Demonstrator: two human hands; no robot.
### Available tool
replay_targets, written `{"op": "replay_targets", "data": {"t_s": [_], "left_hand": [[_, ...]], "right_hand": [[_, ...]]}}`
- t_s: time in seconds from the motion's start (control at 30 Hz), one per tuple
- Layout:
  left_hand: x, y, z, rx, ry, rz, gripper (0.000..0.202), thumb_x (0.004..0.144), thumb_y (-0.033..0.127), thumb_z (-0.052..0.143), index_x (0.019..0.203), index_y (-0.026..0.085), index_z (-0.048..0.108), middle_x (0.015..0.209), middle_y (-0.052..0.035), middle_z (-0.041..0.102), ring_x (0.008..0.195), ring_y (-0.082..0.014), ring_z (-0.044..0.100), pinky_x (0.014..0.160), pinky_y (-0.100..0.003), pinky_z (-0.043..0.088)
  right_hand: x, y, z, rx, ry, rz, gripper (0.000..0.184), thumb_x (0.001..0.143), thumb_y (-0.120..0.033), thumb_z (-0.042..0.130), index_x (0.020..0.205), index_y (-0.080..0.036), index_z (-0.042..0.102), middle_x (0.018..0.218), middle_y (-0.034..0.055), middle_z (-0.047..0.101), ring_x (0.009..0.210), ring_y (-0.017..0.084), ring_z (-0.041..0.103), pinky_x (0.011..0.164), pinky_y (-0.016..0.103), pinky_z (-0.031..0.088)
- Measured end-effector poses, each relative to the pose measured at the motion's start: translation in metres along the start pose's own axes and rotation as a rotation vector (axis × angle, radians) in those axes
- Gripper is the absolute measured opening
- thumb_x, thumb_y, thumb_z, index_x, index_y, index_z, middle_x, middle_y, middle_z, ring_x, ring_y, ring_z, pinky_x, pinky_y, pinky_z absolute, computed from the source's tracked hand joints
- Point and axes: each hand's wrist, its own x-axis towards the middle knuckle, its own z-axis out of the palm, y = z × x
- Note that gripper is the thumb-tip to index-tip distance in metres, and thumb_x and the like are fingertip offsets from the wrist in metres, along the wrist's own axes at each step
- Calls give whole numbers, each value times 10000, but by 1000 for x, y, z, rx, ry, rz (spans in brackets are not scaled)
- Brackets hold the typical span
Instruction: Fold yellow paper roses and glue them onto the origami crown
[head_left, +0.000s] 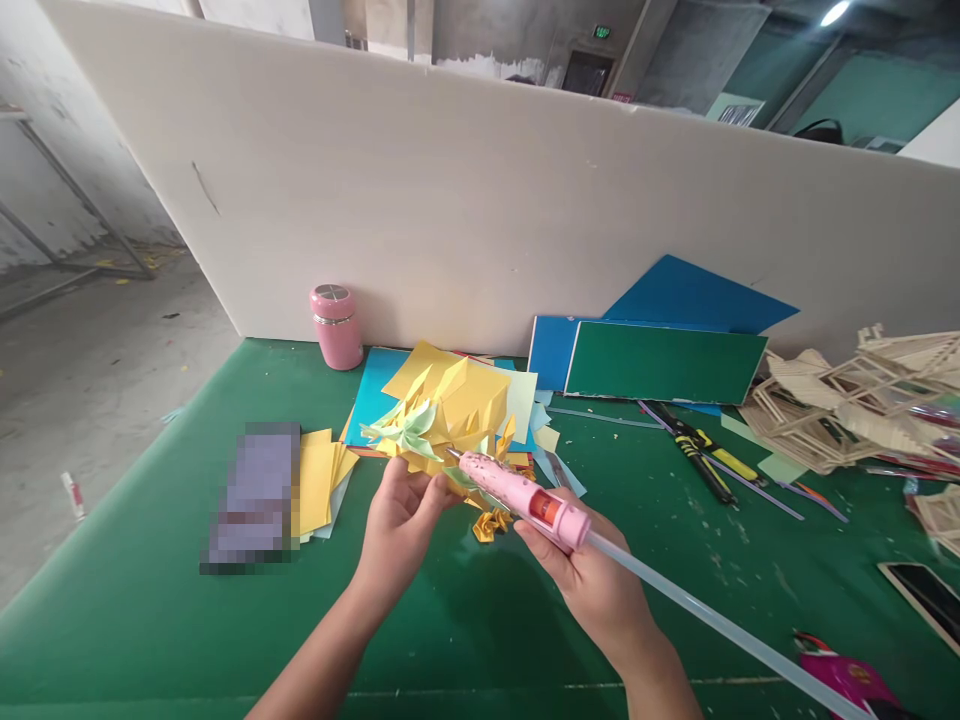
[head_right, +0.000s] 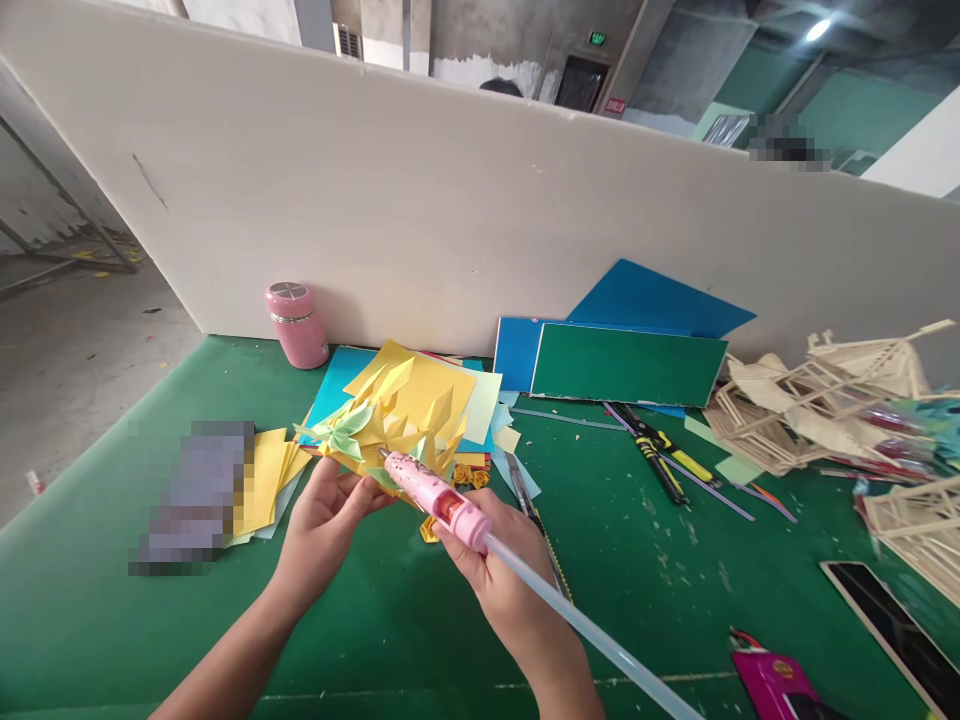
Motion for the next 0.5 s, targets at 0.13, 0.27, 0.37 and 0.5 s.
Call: {"op": "replay_targets", "data": {"t_s": [0.13, 0.27, 0.37, 0.5], "left_hand": [[0, 2, 0, 10, -1, -12, 428, 674, 496, 716, 904, 206, 501, 799, -41, 763, 755, -228, 728, 663, -338, 594], [0, 4, 0, 3, 6, -7, 436, 655, 503, 727, 887, 203, 512, 812, -44, 763, 744, -225, 728, 654, -333, 596], [-1, 6, 0, 5, 12, -2, 417, 660, 487, 729, 888, 201, 530, 802, -45, 763, 728, -219, 727, 646, -326, 598], [-2, 8, 1, 25, 0, -1, 401, 659, 478, 730, 894, 201, 559, 803, -52, 762, 730, -227, 726, 657, -338, 597]], "right_hand": [[0, 0, 0, -13, -2, 3, 320, 929, -456, 411, 851, -201, 588, 784, 50, 715, 688, 194, 695, 522, 252, 526], [-3, 2, 1, -1, 21, 28, 309, 925, -439, 426, 908, -191, 609, 849, 70, 723, 731, 207, 701, 560, 260, 541], [-5, 3, 1, 33, 38, 36, 300, 921, -432, 440, 964, -199, 624, 907, 76, 728, 797, 221, 702, 616, 269, 553], [-5, 4, -1, 103, 48, 48, 294, 913, -420, 466, 1061, -211, 611, 983, 80, 719, 881, 225, 691, 701, 279, 560]]}}
